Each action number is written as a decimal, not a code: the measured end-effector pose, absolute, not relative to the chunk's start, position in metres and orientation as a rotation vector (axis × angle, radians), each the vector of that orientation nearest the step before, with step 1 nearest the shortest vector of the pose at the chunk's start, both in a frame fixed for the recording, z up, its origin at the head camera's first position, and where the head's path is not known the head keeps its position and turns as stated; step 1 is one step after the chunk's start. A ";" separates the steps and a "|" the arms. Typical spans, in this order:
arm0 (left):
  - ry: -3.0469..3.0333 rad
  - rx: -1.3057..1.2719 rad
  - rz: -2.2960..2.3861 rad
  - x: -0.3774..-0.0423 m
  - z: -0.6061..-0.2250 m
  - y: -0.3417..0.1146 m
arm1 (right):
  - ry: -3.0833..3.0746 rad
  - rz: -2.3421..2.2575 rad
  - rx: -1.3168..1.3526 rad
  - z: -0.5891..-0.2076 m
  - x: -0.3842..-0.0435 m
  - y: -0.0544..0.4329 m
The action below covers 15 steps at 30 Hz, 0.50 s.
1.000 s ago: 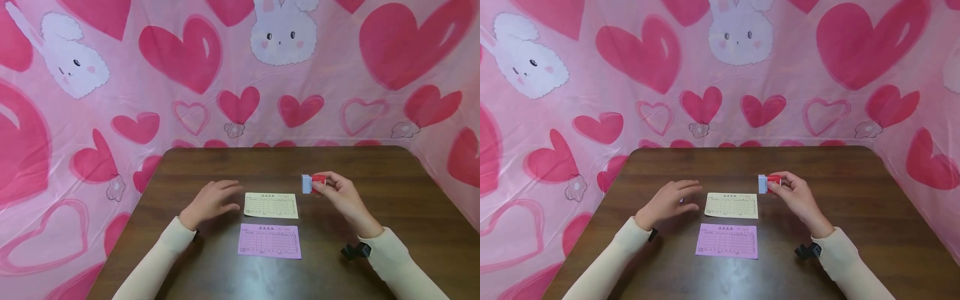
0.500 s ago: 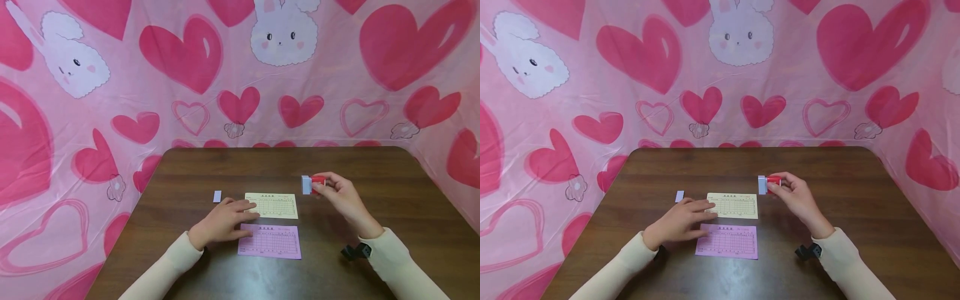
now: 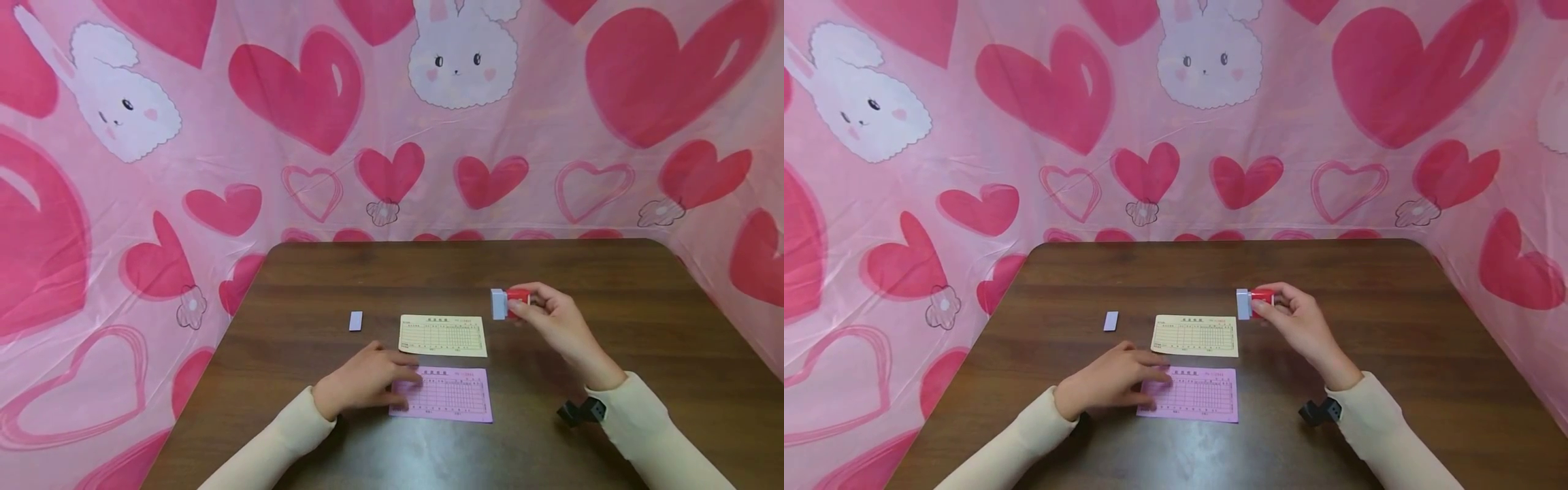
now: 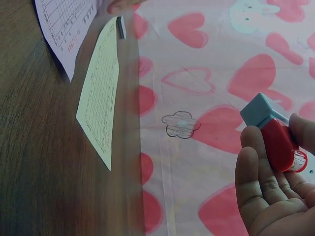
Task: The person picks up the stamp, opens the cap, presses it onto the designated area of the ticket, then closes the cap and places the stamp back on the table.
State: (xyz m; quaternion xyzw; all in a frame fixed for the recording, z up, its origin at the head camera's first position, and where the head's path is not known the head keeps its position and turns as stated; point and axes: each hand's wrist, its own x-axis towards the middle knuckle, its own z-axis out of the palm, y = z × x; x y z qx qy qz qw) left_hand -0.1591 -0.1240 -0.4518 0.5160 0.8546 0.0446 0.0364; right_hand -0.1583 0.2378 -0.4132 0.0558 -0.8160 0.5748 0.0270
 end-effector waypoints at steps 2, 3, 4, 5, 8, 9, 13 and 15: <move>2.614 1.565 0.115 -0.158 -0.453 -0.123 | -2.517 1.775 0.176 -0.413 -0.158 0.238; 2.611 1.561 0.107 -0.158 -0.453 -0.122 | -2.515 1.777 0.178 -0.413 -0.158 0.238; 2.609 1.560 0.099 -0.158 -0.453 -0.122 | -2.514 1.776 0.184 -0.413 -0.158 0.238; 2.608 1.561 0.089 -0.157 -0.453 -0.121 | -2.511 1.781 0.188 -0.413 -0.157 0.237; 2.610 1.562 0.057 -0.156 -0.452 -0.119 | -2.504 1.794 0.196 -0.411 -0.155 0.237; 2.612 1.561 0.046 -0.155 -0.451 -0.119 | -2.505 1.793 0.201 -0.411 -0.155 0.236; 2.615 1.550 0.014 -0.154 -0.449 -0.115 | -2.543 1.698 0.263 -0.412 -0.150 0.234; 2.618 1.550 0.000 -0.153 -0.449 -0.113 | -2.575 1.600 0.327 -0.414 -0.147 0.232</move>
